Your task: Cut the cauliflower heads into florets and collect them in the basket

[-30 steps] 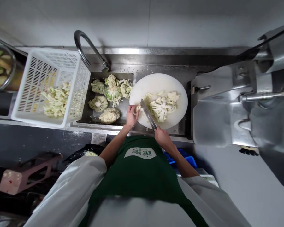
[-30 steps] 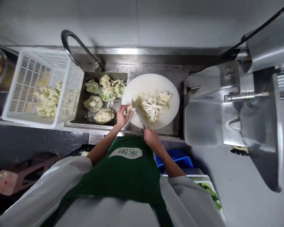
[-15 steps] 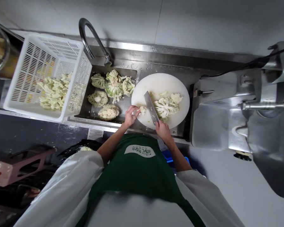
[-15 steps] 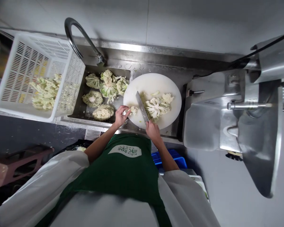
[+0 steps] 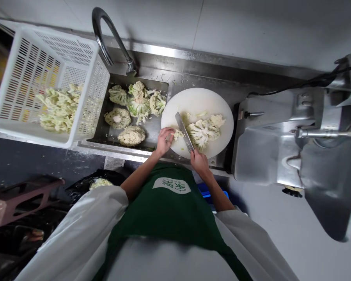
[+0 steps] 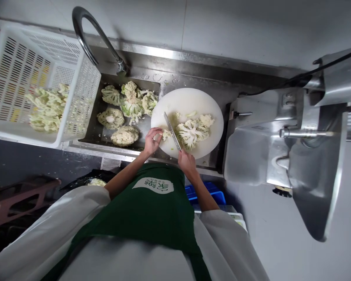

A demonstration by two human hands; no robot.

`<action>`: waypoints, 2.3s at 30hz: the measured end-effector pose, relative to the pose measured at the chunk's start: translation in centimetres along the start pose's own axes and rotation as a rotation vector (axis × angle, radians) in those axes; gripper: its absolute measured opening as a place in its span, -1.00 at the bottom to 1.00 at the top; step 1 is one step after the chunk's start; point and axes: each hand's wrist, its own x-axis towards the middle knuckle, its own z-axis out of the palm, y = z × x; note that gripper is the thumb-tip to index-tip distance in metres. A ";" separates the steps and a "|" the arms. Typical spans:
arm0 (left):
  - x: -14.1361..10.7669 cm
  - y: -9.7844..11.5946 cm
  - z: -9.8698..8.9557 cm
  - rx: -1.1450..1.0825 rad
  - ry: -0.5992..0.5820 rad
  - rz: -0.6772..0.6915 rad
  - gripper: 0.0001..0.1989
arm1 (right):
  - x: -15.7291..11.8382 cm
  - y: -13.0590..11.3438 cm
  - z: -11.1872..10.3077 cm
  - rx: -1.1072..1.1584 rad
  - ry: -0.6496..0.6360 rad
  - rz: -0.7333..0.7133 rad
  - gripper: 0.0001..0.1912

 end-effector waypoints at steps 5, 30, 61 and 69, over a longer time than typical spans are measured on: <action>0.0 0.0 -1.3 0.148 -0.064 0.249 -0.80 | -0.8 -0.6 -0.5 -0.048 -0.038 0.022 -0.58; 0.2 0.5 1.6 0.140 -0.146 0.285 -0.73 | -3.7 -2.8 -2.2 -0.203 -0.057 -0.079 -0.61; 0.0 -0.6 -0.3 0.132 0.016 0.122 -0.69 | 2.7 -6.2 -1.0 0.166 0.036 -0.018 -0.59; -1.3 -1.8 -1.7 0.064 0.079 0.075 -0.69 | 5.0 -6.5 -2.3 0.122 0.052 -0.032 -0.63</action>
